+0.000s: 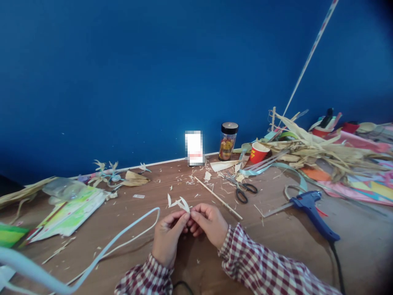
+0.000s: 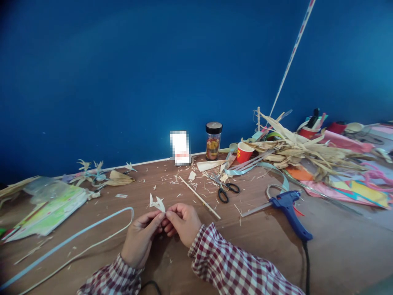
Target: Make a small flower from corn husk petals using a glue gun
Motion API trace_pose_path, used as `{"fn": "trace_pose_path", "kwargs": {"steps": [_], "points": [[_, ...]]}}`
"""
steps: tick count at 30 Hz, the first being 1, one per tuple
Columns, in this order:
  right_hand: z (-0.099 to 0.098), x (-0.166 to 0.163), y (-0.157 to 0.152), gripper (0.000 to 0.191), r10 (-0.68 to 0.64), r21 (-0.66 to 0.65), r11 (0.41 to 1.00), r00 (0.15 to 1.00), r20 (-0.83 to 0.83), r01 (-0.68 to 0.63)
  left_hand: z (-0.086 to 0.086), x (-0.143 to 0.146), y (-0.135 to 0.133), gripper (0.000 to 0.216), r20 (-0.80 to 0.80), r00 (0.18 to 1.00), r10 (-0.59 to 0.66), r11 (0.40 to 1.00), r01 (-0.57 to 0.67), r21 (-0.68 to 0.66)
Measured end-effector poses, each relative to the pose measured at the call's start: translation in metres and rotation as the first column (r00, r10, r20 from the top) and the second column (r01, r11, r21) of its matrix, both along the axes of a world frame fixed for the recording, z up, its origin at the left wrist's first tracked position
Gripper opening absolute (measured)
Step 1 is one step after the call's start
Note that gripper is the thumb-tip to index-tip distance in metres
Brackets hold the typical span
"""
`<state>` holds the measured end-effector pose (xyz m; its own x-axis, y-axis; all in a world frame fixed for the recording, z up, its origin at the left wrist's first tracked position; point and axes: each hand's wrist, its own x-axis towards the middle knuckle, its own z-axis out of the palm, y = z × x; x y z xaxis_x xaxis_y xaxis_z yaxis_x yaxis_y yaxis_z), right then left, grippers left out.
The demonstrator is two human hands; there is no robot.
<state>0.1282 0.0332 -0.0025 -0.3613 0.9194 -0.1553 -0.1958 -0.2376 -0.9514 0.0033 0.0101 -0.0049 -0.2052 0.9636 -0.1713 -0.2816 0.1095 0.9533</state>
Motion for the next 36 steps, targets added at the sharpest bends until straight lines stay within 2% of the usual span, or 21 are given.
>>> {"fn": "trace_pose_path", "kwargs": {"steps": [5,9,11,19,28,36], "points": [[0.000,0.000,0.000,0.031,0.027,0.011,1.000,0.999,-0.045,-0.027,0.000,-0.002,0.000,0.017,0.028,0.997,-0.069,0.998,0.069,0.001],[-0.003,0.000,0.000,0.032,0.097,-0.069,0.992,0.983,-0.158,-0.109,0.003,-0.002,0.000,0.013,0.082,0.977,-0.196,0.980,0.192,0.056],[-0.003,0.000,0.001,0.033,0.113,-0.105,0.986,0.978,-0.176,-0.132,0.005,-0.002,-0.001,0.010,0.112,0.968,-0.224,0.973,0.217,0.077],[0.000,0.000,0.000,0.032,0.149,-0.078,0.983,0.974,-0.171,-0.164,0.006,-0.002,-0.003,0.009,0.194,0.949,-0.247,0.969,0.238,0.071],[-0.007,0.001,0.002,0.031,0.153,-0.032,0.987,0.977,-0.152,-0.159,0.007,0.001,-0.001,0.014,0.228,0.951,-0.207,0.978,0.209,0.019],[-0.001,0.000,0.000,0.033,0.167,-0.030,0.985,0.979,-0.116,-0.171,0.011,-0.001,-0.003,0.012,0.211,0.945,-0.251,0.968,0.248,0.042]]}}
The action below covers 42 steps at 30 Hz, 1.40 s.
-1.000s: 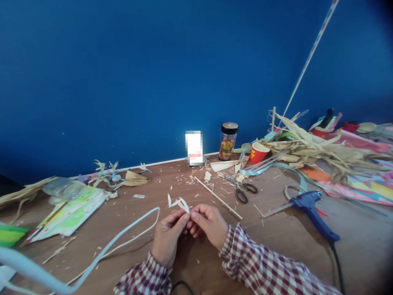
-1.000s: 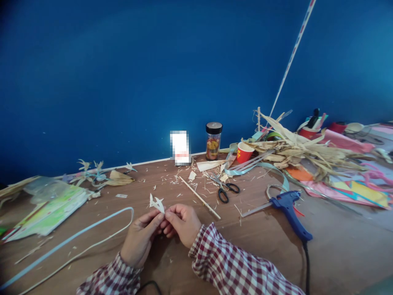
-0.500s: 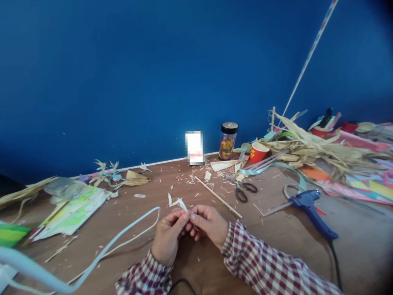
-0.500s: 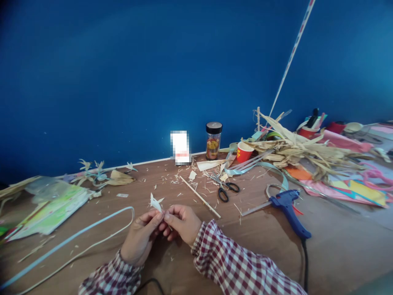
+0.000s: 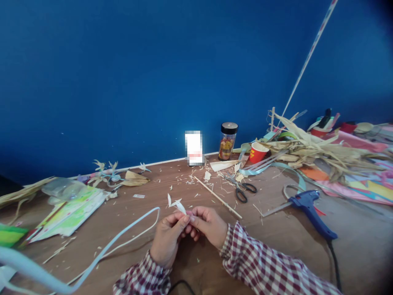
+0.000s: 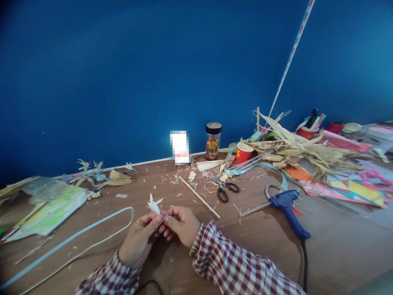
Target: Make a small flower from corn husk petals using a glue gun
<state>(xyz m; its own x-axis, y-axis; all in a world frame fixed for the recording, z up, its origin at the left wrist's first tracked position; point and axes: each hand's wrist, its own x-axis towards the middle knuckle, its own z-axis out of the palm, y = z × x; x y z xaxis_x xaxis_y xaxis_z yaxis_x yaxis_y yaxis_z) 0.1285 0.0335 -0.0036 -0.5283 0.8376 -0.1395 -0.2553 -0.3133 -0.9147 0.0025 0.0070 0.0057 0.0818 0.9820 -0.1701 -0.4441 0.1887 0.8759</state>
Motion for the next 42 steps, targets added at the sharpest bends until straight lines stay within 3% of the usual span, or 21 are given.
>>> {"fn": "trace_pose_path", "kwargs": {"steps": [13,22,37,42], "points": [[-0.0012,-0.0005,-0.0005,0.032,-0.009,0.013,1.000,1.000,-0.017,0.009,0.0052,0.0038,0.0008,0.011,0.133,0.991,-0.008,0.997,0.018,-0.075],[0.0025,-0.0003,-0.0011,0.032,-0.068,0.071,0.995,0.997,0.033,0.066,-0.0001,0.0009,0.0001,0.013,0.021,0.998,0.067,0.995,-0.065,-0.079],[0.0045,-0.0014,-0.0035,0.032,-0.043,0.110,0.993,0.998,0.053,0.037,0.0018,0.0026,0.0000,0.015,-0.002,0.994,0.110,0.994,-0.110,-0.026],[0.0048,-0.0018,-0.0032,0.036,-0.018,0.029,0.999,1.000,0.015,0.018,0.0009,0.0007,0.0005,0.016,-0.015,0.999,0.043,0.998,-0.044,-0.051]]}}
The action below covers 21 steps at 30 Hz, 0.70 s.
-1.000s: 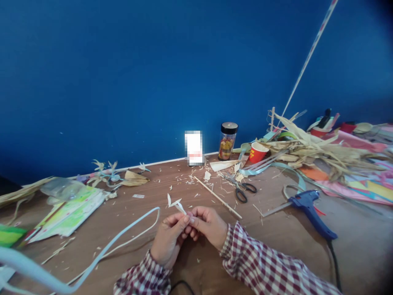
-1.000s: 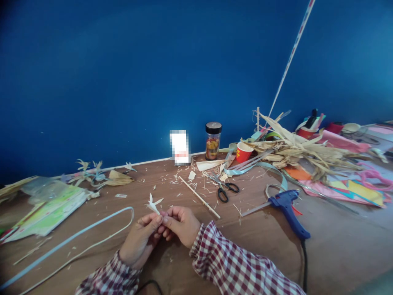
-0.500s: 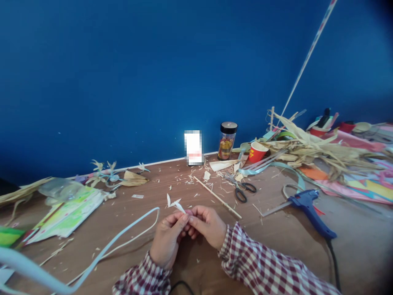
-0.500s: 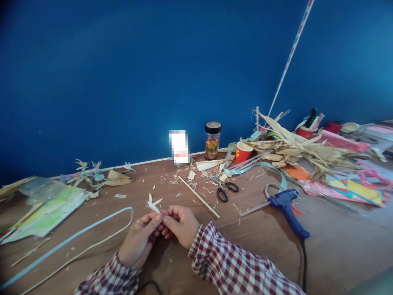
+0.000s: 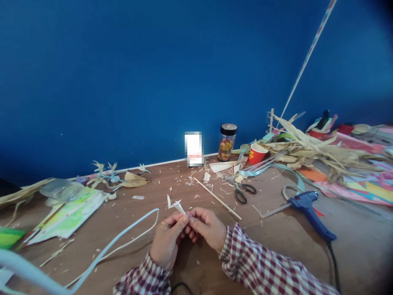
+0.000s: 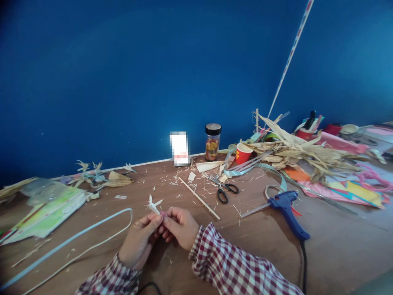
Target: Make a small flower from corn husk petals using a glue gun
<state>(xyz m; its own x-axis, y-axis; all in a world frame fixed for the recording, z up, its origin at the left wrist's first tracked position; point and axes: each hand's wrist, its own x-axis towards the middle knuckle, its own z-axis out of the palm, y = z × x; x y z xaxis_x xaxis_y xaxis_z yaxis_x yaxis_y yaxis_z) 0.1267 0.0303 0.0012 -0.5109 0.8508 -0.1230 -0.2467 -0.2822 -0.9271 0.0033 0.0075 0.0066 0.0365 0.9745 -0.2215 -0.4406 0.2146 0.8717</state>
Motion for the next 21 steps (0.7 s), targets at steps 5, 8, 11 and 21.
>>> {"fn": "trace_pose_path", "kwargs": {"steps": [5,8,11,21], "points": [[-0.0001,-0.0003,-0.0006,0.037,0.087,-0.193,0.974,0.984,-0.157,-0.117,0.0062,0.0032,-0.0026,0.017,0.061,0.996,-0.065,0.998,0.065,-0.007],[0.0010,0.0003,-0.0012,0.035,0.135,-0.241,0.952,0.964,-0.228,-0.190,0.0082,0.0047,-0.0036,0.017,0.102,0.991,-0.081,0.996,0.083,-0.020],[0.0013,0.0008,-0.0015,0.033,0.151,-0.254,0.943,0.956,-0.250,-0.216,0.0071,0.0044,-0.0036,0.019,0.117,0.989,-0.088,0.996,0.091,-0.025],[-0.0014,-0.0011,-0.0014,0.034,0.131,-0.259,0.948,0.969,-0.211,-0.185,0.0030,0.0031,-0.0033,0.020,0.117,0.991,-0.071,0.997,0.073,-0.012]]}}
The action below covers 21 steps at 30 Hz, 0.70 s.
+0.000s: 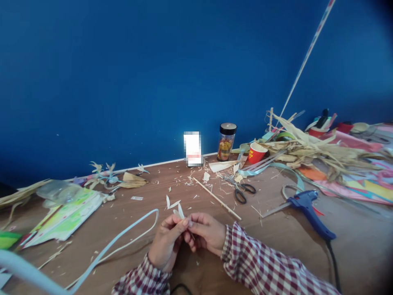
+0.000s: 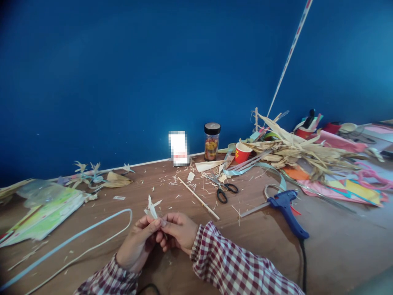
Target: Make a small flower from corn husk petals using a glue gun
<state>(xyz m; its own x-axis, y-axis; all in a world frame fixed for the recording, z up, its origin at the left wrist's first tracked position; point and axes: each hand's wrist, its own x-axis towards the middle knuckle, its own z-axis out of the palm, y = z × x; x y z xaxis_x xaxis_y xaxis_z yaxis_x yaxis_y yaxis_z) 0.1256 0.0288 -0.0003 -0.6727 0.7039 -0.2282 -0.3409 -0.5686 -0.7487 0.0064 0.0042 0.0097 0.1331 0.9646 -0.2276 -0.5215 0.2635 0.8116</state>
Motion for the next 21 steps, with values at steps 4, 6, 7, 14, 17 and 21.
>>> {"fn": "trace_pose_path", "kwargs": {"steps": [4,6,7,14,17,21], "points": [[-0.001,0.001,0.001,0.030,-0.025,0.000,1.000,1.000,-0.007,0.025,0.000,-0.001,0.001,0.016,-0.012,1.000,-0.002,1.000,0.002,0.024],[0.001,0.004,0.002,0.026,0.015,-0.019,1.000,0.998,-0.054,-0.016,0.001,-0.003,0.001,0.012,-0.014,1.000,-0.005,1.000,0.005,0.008],[0.001,0.005,0.002,0.023,0.052,-0.032,0.998,0.995,-0.085,-0.055,0.001,-0.004,0.002,0.011,-0.013,1.000,0.004,1.000,-0.004,-0.005],[0.001,0.013,0.006,0.015,0.193,-0.058,0.977,0.963,-0.188,-0.207,-0.004,-0.008,0.003,0.013,-0.072,0.996,0.058,0.998,-0.058,0.003],[-0.001,0.011,0.006,0.016,0.179,-0.067,0.979,0.967,-0.184,-0.194,-0.007,-0.007,0.003,0.010,-0.101,0.993,0.060,0.998,-0.058,0.026],[-0.003,0.010,0.005,0.017,0.156,-0.078,0.982,0.975,-0.159,-0.170,-0.010,-0.007,0.004,0.010,-0.123,0.990,0.066,0.998,-0.064,0.026]]}}
